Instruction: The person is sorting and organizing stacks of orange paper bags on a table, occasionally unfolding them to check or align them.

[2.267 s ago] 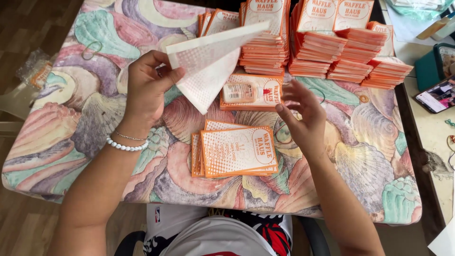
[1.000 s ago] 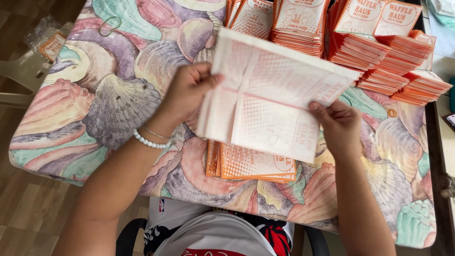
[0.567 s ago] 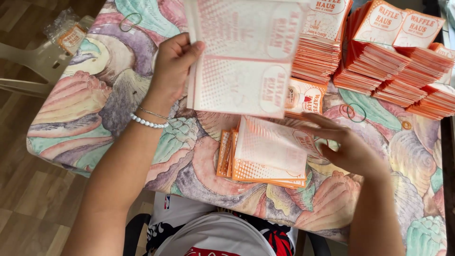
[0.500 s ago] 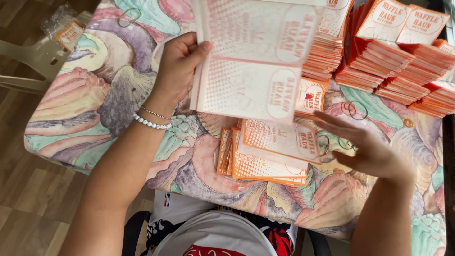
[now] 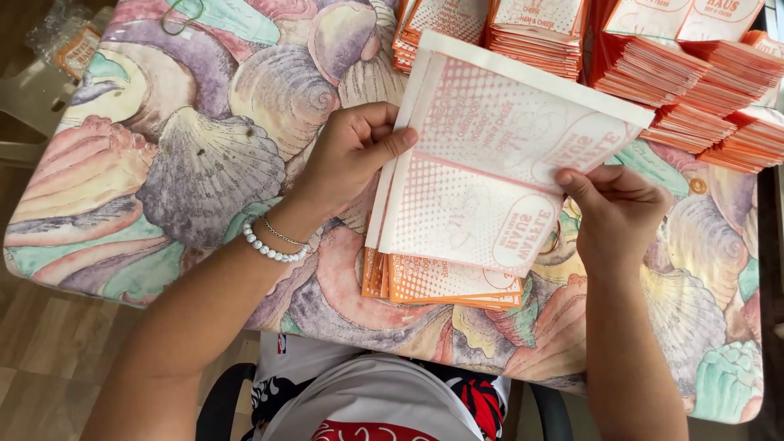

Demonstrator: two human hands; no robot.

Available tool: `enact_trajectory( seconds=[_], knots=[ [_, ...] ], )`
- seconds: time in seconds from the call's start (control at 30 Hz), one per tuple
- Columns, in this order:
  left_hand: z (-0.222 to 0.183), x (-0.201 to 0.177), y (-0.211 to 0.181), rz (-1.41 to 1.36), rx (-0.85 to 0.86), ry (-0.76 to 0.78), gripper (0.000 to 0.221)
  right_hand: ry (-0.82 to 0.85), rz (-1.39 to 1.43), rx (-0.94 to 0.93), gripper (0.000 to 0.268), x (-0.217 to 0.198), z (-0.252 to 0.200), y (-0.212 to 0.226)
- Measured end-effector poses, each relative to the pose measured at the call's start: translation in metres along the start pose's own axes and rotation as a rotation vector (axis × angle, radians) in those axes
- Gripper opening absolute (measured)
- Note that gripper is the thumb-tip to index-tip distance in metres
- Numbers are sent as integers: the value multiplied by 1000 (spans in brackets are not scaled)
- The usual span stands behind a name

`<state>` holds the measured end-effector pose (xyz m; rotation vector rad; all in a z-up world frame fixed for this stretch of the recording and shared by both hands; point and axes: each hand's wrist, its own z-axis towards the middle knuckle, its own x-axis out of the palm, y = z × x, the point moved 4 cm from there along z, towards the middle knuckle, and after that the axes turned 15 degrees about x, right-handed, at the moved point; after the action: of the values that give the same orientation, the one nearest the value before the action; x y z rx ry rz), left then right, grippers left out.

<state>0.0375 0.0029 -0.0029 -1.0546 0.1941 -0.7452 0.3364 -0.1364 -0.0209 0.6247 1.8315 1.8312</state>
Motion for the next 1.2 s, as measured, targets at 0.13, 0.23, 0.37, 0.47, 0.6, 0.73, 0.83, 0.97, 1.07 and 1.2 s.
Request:
enact_trajectory(
  seconds=[0.13,0.23,0.37,0.47,0.6,0.73,0.83,0.97,1.07,1.2],
  knots=[
    [-1,-2,1,35,-19,-19,9,10,-59,7,15,-5,-1,-2],
    [0,-4,1,56,-19,-31,15,36,-113,-6,18,-9,0,-4],
    [2,-11,4,-17,-14,-71,8,60,-176,-15,16,-10,-5,1],
    [11,-42,6,99,10,-137,6,-12,-282,-88,16,-13,-6,9],
    [16,-63,-2,120,18,-167,4,28,-114,-28,17,-15,5,-6],
    [11,-36,5,38,-131,16,22,46,-165,20,18,-2,0,-6],
    [4,-21,18,73,-78,71,11,76,-209,8,18,5,-3,-5],
    [3,-33,25,123,-123,-55,20,-41,-188,-55,16,-7,5,-15],
    [12,-73,20,169,-128,-282,17,86,-311,-54,16,-5,0,8],
    [18,-127,7,218,-101,-467,8,153,-504,-94,19,-13,10,-5]
  ],
)
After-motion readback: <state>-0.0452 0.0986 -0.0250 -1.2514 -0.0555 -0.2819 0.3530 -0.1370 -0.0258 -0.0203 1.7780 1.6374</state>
